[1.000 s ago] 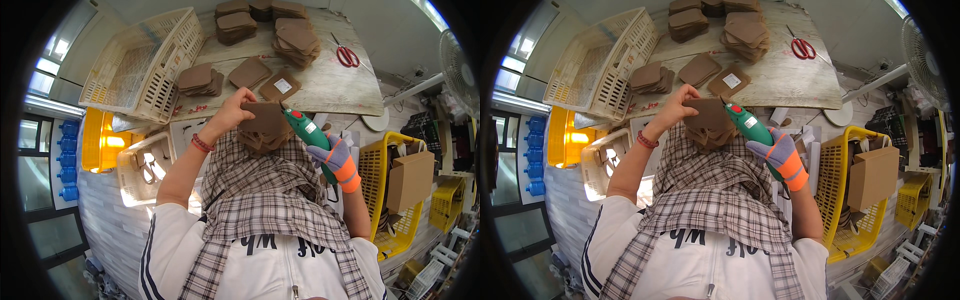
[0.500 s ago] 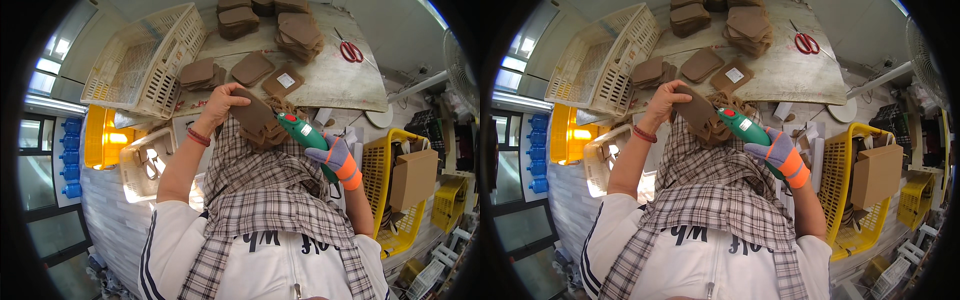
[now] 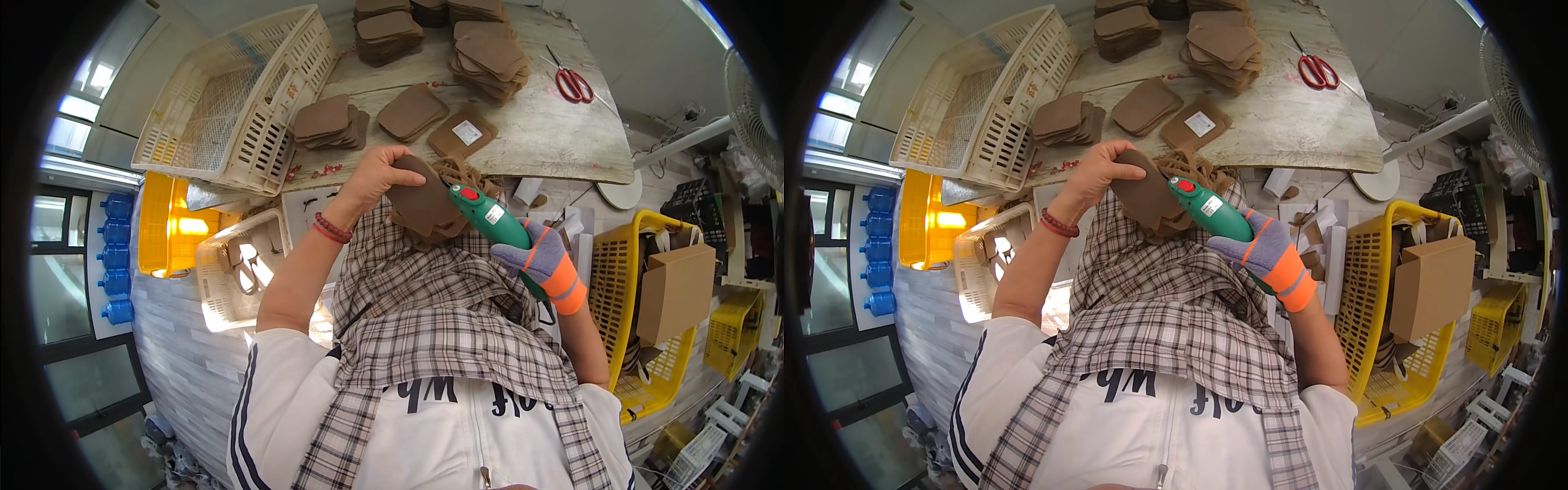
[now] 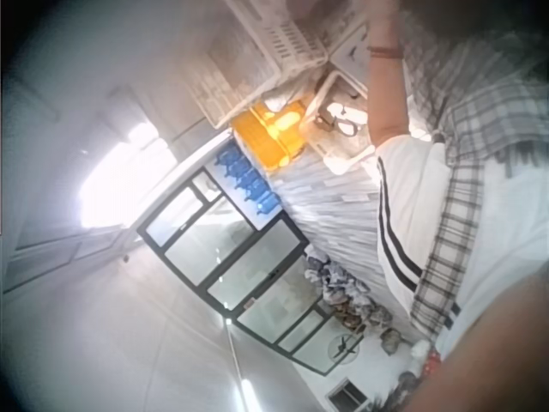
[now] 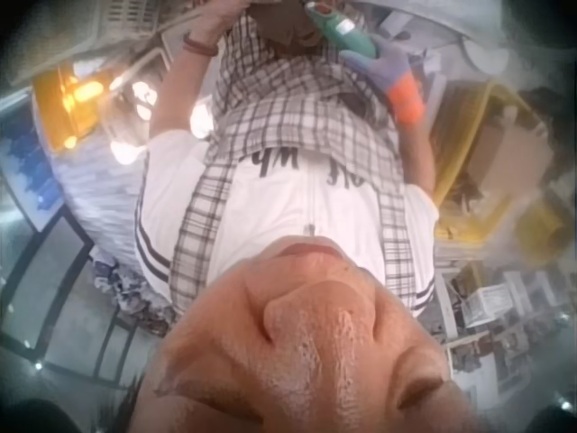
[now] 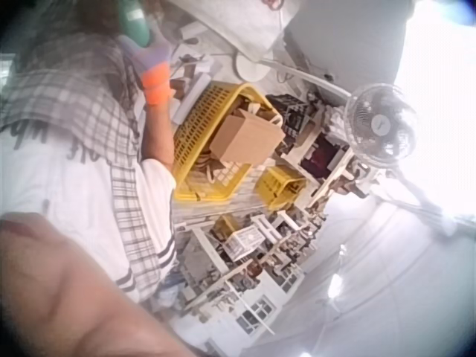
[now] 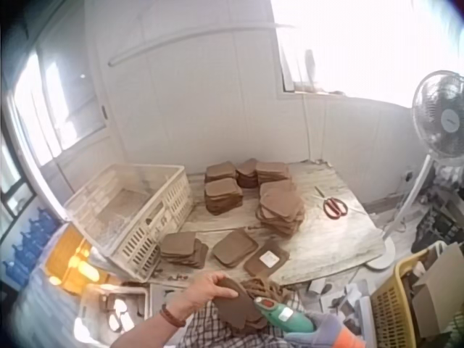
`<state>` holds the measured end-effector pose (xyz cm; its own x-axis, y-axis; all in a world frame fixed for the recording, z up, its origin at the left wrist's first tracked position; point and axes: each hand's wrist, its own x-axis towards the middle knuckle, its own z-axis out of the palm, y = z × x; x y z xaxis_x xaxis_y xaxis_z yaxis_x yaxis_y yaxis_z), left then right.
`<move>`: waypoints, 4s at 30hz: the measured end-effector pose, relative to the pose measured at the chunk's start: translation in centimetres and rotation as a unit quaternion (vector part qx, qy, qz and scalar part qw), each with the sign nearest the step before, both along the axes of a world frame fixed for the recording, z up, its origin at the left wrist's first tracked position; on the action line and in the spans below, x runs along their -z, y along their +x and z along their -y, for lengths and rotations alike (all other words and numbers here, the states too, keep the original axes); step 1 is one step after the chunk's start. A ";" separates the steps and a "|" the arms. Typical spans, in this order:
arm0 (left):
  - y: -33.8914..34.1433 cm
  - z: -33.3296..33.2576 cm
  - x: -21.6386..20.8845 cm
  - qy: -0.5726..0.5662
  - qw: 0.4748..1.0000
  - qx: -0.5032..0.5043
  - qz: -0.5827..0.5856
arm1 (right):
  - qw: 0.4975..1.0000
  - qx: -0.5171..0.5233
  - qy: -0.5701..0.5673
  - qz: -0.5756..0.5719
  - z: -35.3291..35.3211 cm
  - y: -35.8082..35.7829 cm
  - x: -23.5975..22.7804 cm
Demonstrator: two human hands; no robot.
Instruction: The person uses a rotary tool to trim the edges of brown cardboard pieces one by one. They pick each piece from a stack, run the tool along the edges, and place the trimmed piece into a white plastic basket. The process is repeated continuously throughout the clip.
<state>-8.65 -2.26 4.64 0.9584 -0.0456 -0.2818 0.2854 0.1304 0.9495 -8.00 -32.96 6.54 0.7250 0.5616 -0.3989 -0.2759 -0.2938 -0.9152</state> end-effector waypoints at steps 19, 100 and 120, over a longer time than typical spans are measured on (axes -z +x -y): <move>0.6 -8.0 -3.6 0.043 0.991 -0.108 0.063 | 0.999 0.026 0.041 0.005 -2.0 0.8 -0.5; 7.6 7.3 6.3 0.673 0.702 -0.018 0.230 | 0.980 0.197 0.008 0.002 1.8 1.3 3.4; 6.0 8.2 0.4 -0.384 0.870 -0.272 0.146 | 0.979 0.198 0.039 0.038 0.0 0.6 0.9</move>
